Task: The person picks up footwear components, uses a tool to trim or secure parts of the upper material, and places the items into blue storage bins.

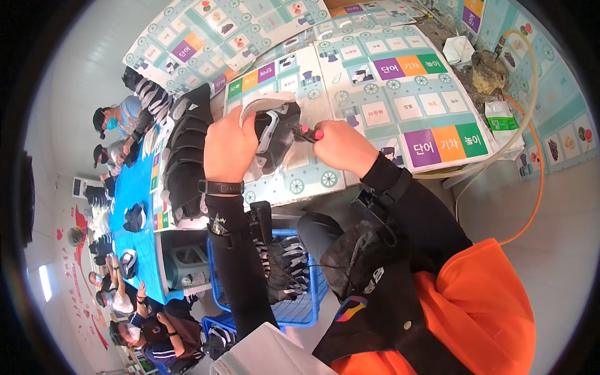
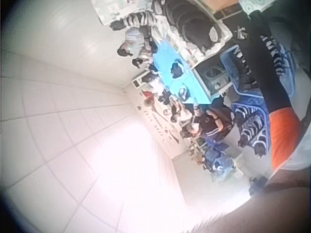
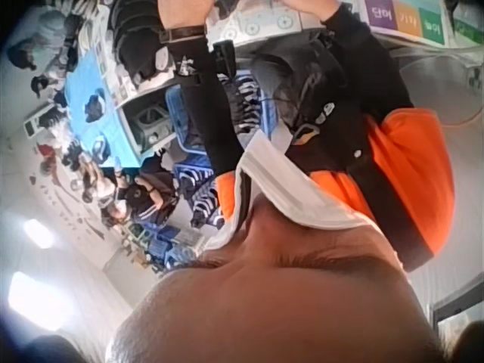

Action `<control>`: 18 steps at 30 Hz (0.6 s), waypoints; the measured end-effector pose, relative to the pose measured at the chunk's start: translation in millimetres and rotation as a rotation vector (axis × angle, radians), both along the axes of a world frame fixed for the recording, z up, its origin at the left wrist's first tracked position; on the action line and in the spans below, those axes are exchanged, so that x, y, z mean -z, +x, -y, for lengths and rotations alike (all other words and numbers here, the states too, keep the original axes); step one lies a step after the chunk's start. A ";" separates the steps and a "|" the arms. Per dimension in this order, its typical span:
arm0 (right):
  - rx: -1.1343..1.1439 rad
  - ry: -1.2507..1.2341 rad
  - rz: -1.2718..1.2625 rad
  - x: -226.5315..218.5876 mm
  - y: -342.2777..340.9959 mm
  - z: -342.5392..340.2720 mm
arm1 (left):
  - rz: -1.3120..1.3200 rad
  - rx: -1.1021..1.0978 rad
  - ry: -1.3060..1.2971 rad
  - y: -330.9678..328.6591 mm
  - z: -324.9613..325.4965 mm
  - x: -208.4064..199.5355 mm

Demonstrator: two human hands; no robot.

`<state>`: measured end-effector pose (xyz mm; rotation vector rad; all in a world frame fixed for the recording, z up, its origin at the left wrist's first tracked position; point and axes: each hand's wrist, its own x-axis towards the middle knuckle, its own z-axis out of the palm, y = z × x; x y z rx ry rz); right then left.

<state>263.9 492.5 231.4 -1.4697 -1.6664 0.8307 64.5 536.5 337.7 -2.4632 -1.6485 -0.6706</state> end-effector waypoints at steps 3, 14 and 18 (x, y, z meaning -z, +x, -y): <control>0.005 -0.013 -0.026 0.1 0.0 -1.6 | -0.004 -0.001 0.003 -1.6 -4.2 2.1; 0.015 0.009 -0.031 -4.1 -12.7 -8.8 | 0.021 0.030 0.016 -3.9 -2.1 3.5; -0.050 -0.027 -0.059 -6.1 -8.3 -7.6 | 0.043 0.049 0.028 -5.9 -0.1 5.5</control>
